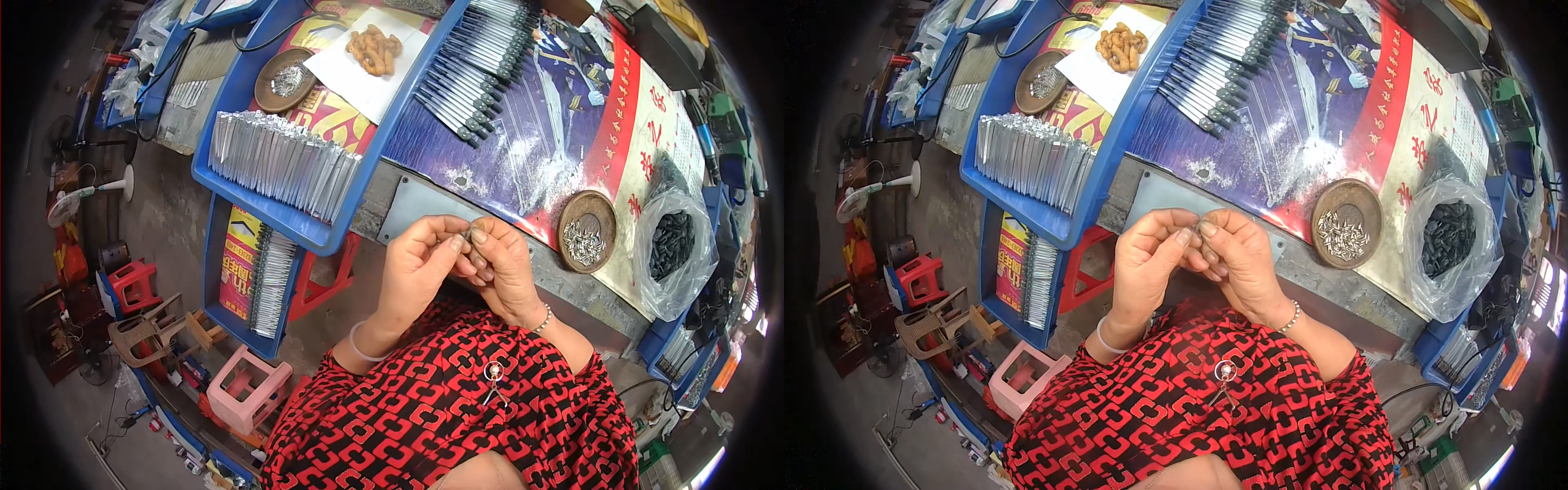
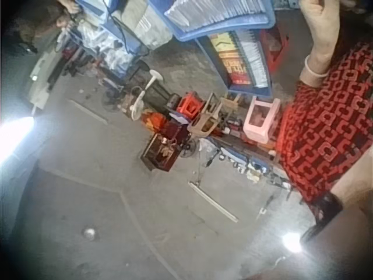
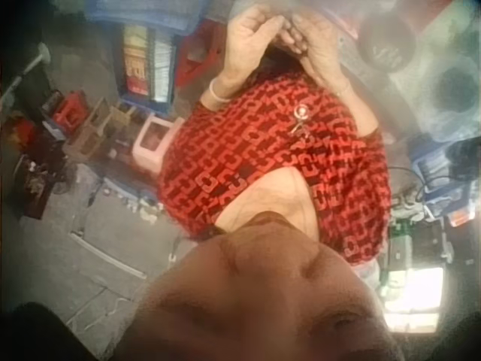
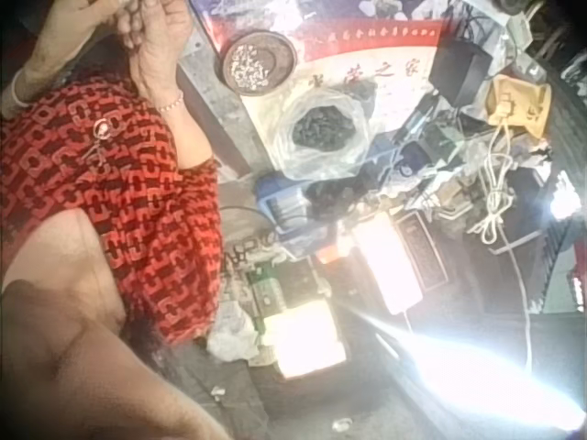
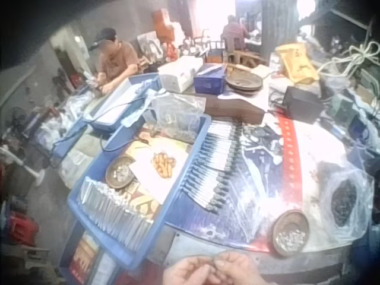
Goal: The person assembles small mechanical components by picking small metal pins and plastic parts from trays and fitting them together by hand.
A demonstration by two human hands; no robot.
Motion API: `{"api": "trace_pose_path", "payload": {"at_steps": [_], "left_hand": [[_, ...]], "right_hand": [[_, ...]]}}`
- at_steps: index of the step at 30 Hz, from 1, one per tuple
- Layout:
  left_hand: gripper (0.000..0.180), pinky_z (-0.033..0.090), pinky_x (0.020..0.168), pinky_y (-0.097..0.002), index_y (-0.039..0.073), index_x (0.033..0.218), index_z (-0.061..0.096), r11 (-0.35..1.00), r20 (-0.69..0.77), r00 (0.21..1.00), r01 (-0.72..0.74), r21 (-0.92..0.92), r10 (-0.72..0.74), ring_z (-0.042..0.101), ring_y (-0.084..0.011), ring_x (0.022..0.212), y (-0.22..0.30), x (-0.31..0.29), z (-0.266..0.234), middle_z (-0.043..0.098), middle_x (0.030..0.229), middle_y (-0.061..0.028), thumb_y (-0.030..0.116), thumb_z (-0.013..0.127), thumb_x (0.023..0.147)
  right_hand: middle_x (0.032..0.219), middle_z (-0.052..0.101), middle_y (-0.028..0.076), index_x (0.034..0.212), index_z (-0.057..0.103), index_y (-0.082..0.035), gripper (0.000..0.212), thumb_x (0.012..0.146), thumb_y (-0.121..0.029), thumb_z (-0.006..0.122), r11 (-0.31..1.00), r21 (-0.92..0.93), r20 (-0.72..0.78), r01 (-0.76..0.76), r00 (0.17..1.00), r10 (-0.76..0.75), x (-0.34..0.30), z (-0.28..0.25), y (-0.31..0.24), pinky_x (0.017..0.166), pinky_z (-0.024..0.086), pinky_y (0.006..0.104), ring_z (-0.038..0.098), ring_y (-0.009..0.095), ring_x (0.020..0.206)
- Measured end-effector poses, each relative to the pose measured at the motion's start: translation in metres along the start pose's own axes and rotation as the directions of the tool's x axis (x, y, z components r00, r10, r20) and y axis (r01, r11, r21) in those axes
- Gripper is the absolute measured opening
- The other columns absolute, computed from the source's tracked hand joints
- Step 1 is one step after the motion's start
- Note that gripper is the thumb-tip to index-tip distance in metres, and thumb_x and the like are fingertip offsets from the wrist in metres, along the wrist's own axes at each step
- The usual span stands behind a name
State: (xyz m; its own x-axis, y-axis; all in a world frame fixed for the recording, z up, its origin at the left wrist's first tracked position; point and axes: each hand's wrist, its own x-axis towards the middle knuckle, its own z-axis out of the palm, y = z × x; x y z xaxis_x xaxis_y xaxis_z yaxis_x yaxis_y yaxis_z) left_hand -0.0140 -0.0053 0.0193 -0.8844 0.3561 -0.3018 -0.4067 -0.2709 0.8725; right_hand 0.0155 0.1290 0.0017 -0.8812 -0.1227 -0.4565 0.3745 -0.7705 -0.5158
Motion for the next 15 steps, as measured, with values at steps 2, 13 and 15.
{"api": "trace_pose_path", "payload": {"at_steps": [2,13,15], "left_hand": [[0.017,0.053,0.061,-0.0221,-0.006,0.103,0.053,0.998,0.003,0.999,0.039,-0.056,-0.039,0.061,-0.0110,0.065,-0.0009,0.0010,-0.0013,0.060,0.083,-0.0086,0.002,0.049,0.089],[0.019,0.052,0.056,-0.0233,-0.003,0.106,0.050,0.934,0.053,0.984,0.180,-0.308,-0.172,0.061,-0.0132,0.061,-0.0077,0.0061,-0.0044,0.059,0.080,-0.0077,0.003,0.050,0.088],[0.019,0.052,0.056,-0.0232,-0.003,0.106,0.050,0.929,0.057,0.983,0.181,-0.324,-0.172,0.061,-0.0131,0.061,-0.0088,0.0068,-0.0045,0.059,0.080,-0.0077,0.003,0.050,0.088]], "right_hand": [[0.059,0.049,-0.003,0.085,0.057,-0.004,0.013,0.089,-0.016,0.056,1.000,-0.007,0.028,0.002,1.000,-0.002,0.0004,0.0000,-0.0007,0.041,0.027,0.0158,0.035,0.002,0.044],[0.055,0.046,-0.004,0.085,0.058,-0.003,0.016,0.089,-0.018,0.057,1.000,0.016,-0.002,0.003,1.000,-0.003,0.0006,-0.0019,0.0000,0.040,0.027,0.0163,0.036,0.003,0.043],[0.055,0.045,-0.004,0.086,0.058,-0.003,0.016,0.089,-0.018,0.057,1.000,0.001,-0.003,0.008,1.000,-0.008,0.0007,-0.0011,0.0001,0.040,0.027,0.0163,0.036,0.003,0.043]]}}
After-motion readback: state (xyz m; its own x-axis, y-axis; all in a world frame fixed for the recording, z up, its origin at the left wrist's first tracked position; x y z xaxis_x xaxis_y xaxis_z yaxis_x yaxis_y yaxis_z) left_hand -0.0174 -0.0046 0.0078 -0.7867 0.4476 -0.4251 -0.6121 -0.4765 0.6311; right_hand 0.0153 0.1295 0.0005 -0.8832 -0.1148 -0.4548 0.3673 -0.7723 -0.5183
